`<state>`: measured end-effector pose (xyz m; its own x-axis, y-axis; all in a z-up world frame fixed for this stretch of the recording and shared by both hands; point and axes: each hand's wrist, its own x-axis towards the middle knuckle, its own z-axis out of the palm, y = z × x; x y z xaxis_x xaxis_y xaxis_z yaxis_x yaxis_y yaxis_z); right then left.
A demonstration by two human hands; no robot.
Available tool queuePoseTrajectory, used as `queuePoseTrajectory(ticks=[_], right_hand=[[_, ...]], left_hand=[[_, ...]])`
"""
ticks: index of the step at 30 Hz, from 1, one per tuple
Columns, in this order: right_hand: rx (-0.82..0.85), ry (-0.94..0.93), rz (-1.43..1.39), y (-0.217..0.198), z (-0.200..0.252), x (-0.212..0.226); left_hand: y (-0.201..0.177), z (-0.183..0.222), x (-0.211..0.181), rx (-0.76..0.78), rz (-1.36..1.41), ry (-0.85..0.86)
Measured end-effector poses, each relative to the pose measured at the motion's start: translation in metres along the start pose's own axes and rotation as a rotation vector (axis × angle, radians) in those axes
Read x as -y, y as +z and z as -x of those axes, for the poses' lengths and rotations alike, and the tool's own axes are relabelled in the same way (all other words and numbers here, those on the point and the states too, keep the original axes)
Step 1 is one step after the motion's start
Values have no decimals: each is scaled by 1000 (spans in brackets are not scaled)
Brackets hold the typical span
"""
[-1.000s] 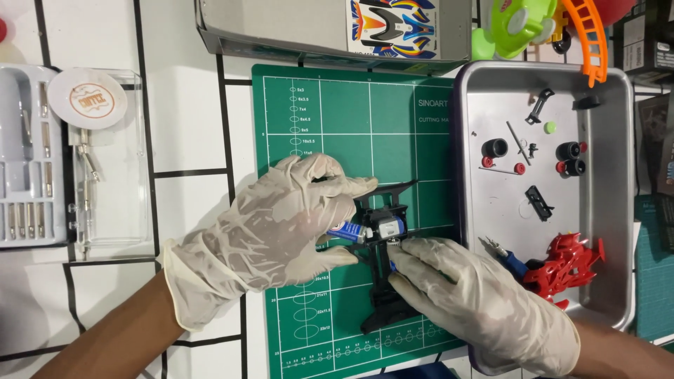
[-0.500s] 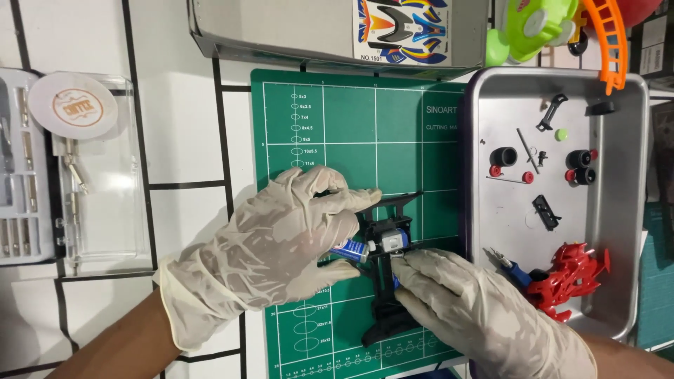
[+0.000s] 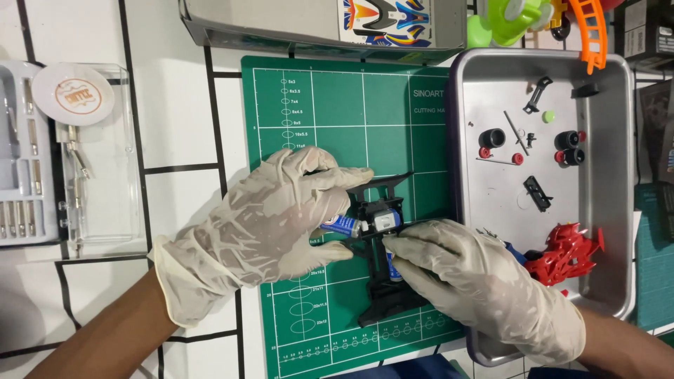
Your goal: Assembling a toy car chassis by installing the motor, gears, and batteries on a workspace.
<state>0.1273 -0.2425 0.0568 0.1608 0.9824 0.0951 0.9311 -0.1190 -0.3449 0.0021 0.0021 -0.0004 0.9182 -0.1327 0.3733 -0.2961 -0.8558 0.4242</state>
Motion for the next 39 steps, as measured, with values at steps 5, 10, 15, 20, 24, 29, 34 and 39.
queuePoseTrajectory(ticks=[5,10,15,20,24,29,34,39], right_hand=[[-51,161,-56,-17,-2,5],[-212,165,-215,-50,0,10],[-386,53,-212,-74,10,15],[-294,35,-361,-80,10,37],[-444,-50,-525,-67,29,34],[-490,64,-653,-69,31,33],[-485,183,-623,-73,26,38],[-518,149,-914,-58,35,22]], left_hand=[[-18,-4,-5,-5,210,-42],[-46,-8,-18,-11,296,-175],[-56,-17,-66,-104,84,-131],[-53,-24,-116,-181,-238,27],[-59,-32,-125,-128,70,41],[-63,-31,-139,-319,338,-176],[-68,-45,-147,-345,716,-487],[-77,-57,-148,-292,961,-785]])
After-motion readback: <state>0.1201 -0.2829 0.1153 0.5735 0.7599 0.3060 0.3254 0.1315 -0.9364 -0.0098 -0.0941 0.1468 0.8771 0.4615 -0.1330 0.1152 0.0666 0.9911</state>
